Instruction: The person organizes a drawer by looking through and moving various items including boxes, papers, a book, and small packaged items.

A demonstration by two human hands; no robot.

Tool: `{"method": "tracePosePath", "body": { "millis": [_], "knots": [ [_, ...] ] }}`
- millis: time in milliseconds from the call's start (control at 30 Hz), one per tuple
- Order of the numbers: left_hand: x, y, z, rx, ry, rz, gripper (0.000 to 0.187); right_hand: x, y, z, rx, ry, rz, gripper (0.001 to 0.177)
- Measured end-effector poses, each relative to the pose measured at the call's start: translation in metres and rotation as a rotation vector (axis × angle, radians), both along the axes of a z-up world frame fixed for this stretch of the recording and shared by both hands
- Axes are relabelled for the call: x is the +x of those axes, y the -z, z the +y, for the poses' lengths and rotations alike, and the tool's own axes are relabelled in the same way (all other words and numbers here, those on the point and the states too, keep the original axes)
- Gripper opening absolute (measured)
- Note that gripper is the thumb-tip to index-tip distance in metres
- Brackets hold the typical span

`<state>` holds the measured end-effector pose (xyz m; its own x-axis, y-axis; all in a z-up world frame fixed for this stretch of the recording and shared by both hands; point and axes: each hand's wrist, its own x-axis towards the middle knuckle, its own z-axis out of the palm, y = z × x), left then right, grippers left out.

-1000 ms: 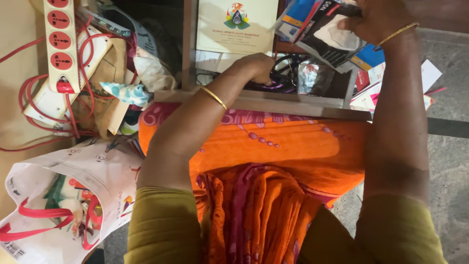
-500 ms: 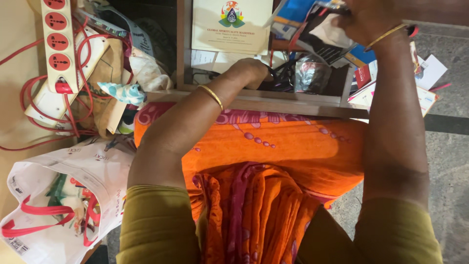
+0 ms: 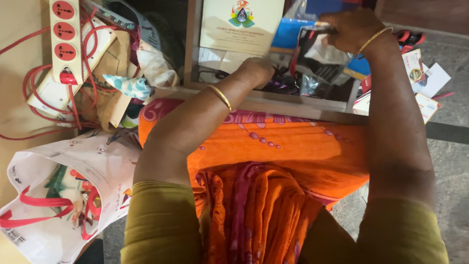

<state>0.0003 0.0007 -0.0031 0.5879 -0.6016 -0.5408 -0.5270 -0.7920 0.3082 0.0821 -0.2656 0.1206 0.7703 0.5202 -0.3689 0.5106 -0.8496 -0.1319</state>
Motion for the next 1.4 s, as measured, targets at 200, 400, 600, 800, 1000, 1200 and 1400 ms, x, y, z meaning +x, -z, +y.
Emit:
{"method": "tracePosePath", "body": {
  "millis": [200, 400, 600, 800, 1000, 1200, 1400],
  "knots": [
    [0.004, -0.01, -0.007, -0.123, -0.049, -0.003, 0.019, 0.002, -0.001, -0.003, 0.073, -0.012, 0.018, 0.052],
    [0.006, -0.008, -0.01, -0.112, -0.1, 0.019, 0.022, 0.003, -0.016, -0.002, 0.181, 0.111, 0.017, 0.05],
    [0.006, -0.024, -0.008, -0.142, -0.069, -0.017, 0.02, 0.001, -0.022, 0.002, 0.262, 0.172, 0.122, 0.059],
    [0.018, -0.079, -0.003, -0.11, -0.253, -0.05, 0.032, 0.009, -0.017, -0.012, 0.343, 0.219, 0.083, 0.058],
    [0.051, -0.088, 0.002, -0.676, -0.738, 0.256, 0.056, 0.004, -0.016, -0.022, 1.194, 0.454, 0.468, 0.03],
    [0.057, -0.07, -0.008, -1.539, -0.945, 0.401, 0.045, -0.001, -0.009, 0.0, 1.525, 0.5, 0.754, 0.05],
    [0.057, -0.065, -0.01, -1.58, -1.129, 0.402, 0.029, -0.006, -0.002, 0.02, 1.324, 0.426, 0.48, 0.067]
  ]
}}
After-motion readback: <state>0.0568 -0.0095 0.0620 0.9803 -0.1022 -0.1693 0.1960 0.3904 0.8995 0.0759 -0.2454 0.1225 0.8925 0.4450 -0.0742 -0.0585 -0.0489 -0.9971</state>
